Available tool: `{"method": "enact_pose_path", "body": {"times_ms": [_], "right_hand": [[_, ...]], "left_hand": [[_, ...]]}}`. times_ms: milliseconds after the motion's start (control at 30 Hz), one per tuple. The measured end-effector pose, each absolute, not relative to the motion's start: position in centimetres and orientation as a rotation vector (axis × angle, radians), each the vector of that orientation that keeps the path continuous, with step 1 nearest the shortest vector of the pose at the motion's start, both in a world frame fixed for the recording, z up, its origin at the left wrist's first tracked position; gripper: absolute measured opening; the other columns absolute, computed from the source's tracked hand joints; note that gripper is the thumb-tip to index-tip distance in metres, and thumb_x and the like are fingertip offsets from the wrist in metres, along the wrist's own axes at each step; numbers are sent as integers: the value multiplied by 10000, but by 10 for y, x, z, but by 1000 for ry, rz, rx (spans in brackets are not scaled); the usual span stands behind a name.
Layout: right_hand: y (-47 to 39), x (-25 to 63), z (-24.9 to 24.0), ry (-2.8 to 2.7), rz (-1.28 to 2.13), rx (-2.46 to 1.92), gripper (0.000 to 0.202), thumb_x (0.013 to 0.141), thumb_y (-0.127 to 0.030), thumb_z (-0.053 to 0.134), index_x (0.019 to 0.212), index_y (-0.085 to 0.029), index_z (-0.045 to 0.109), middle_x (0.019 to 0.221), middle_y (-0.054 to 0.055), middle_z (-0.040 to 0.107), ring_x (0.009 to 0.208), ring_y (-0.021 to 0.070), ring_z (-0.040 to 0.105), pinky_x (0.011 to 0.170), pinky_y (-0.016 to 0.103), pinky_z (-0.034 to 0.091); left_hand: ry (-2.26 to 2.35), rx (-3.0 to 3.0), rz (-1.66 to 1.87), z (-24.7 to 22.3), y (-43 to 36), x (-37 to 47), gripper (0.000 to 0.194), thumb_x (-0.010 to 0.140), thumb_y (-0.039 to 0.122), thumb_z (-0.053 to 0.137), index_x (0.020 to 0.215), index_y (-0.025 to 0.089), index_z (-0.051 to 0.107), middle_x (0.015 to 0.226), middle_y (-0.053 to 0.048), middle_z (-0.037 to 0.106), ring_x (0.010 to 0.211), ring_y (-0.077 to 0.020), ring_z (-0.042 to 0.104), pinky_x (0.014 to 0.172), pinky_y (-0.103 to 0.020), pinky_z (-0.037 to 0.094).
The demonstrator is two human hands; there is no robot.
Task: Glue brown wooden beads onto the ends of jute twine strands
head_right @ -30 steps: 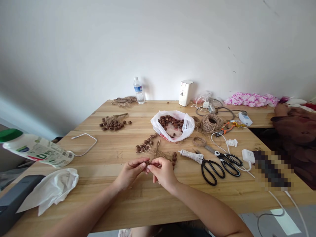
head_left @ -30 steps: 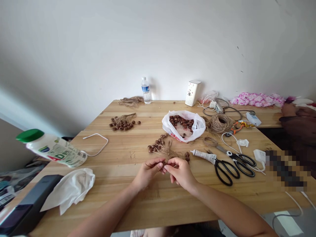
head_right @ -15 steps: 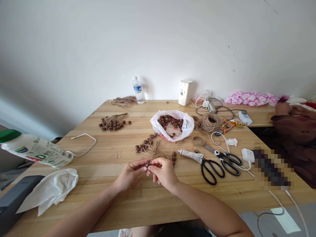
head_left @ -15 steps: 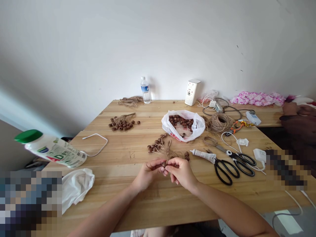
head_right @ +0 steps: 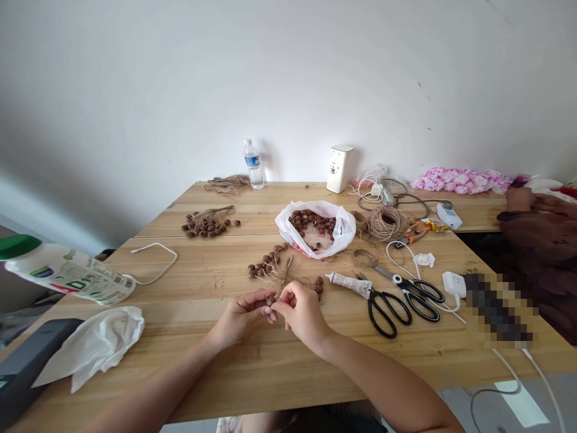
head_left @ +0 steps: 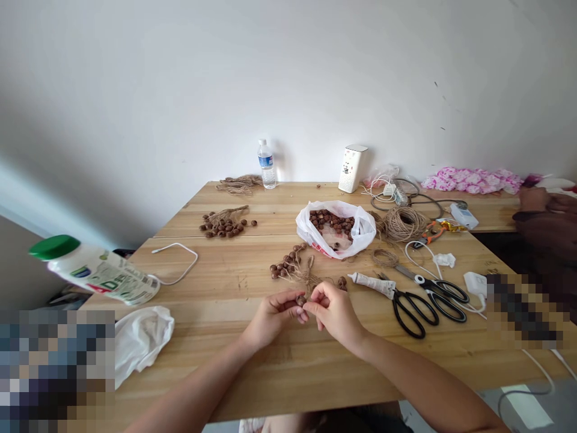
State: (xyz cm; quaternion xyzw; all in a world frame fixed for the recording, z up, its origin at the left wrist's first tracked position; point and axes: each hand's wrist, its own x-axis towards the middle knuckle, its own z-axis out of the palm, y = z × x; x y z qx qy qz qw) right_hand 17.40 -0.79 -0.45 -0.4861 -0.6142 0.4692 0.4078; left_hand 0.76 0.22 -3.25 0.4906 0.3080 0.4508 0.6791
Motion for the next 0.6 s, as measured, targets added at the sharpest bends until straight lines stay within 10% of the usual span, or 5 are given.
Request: {"method": "enact_pose_path", "body": {"times_ms": [233,600], "right_hand": [[-2,182,-1,-2019,661,-939,227,820,-113,518,987,-201,644,867,71,625,782,176,607,717,295,495],[1,183,-6,-2059,648,-942,236,801,-81,523,995,-168,624,861,73,622,721,154,585,644,252,483]], "left_hand": [[695,1202,953,-25,3,4,187,741,252,660,885,133,678,609,0,630,525,-110,558,552,-253,468],[733,951,865,-24,5,5,254,736,326,659,875,113,672,616,-21,650,531,-130,592,524,-255,462]]}}
